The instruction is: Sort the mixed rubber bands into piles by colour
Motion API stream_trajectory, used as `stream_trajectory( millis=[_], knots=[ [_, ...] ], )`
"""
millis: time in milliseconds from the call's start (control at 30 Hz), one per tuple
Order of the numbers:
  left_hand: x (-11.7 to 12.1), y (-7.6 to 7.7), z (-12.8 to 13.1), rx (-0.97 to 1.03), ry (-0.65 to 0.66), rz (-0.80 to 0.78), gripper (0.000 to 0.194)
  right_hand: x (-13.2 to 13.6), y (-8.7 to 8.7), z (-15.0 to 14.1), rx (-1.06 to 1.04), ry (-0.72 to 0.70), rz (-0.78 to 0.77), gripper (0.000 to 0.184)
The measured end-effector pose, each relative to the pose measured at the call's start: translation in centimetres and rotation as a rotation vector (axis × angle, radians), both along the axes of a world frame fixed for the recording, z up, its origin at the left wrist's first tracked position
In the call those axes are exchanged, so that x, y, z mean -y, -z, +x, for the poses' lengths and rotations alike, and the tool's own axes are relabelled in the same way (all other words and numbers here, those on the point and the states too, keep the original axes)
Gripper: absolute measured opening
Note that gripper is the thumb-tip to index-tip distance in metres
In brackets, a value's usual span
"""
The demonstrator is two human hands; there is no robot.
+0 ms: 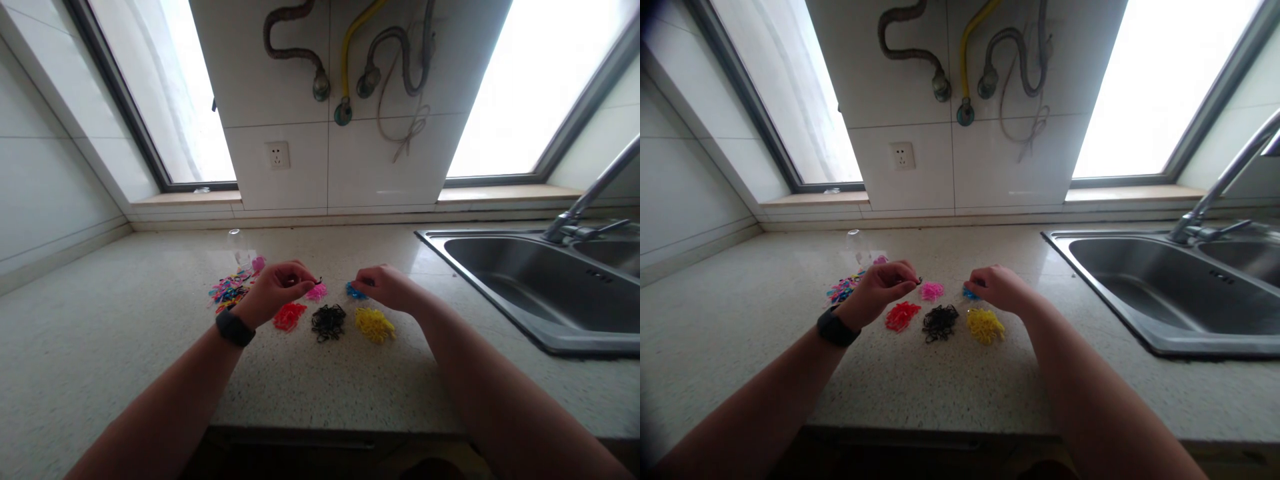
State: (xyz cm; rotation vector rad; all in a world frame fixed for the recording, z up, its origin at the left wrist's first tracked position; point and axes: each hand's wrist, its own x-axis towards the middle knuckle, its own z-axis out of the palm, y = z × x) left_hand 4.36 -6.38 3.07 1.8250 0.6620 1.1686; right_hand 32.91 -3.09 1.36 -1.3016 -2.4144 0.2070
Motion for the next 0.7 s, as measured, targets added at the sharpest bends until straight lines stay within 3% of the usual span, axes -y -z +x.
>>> stream_trajectory(
  millis=[300,500,700],
  knots=[
    [0.11,-0.03,0.00,-0.094,-0.024,0.036,0.017,-0.15,0.04,0.02,0.021,0.001,0.004,0.033],
    [0.44,0.04,0.35,-0.334,-0.043,0.194,0.016,-0.11,0.07,0.02,0.032,0.001,0.009,0.033],
    [0.32,0.04,0.31,-0.657,-0.003,0.459,0.012,-0.07,0.18,0.08,0.037,0.010,0.001,0.032]
  ],
)
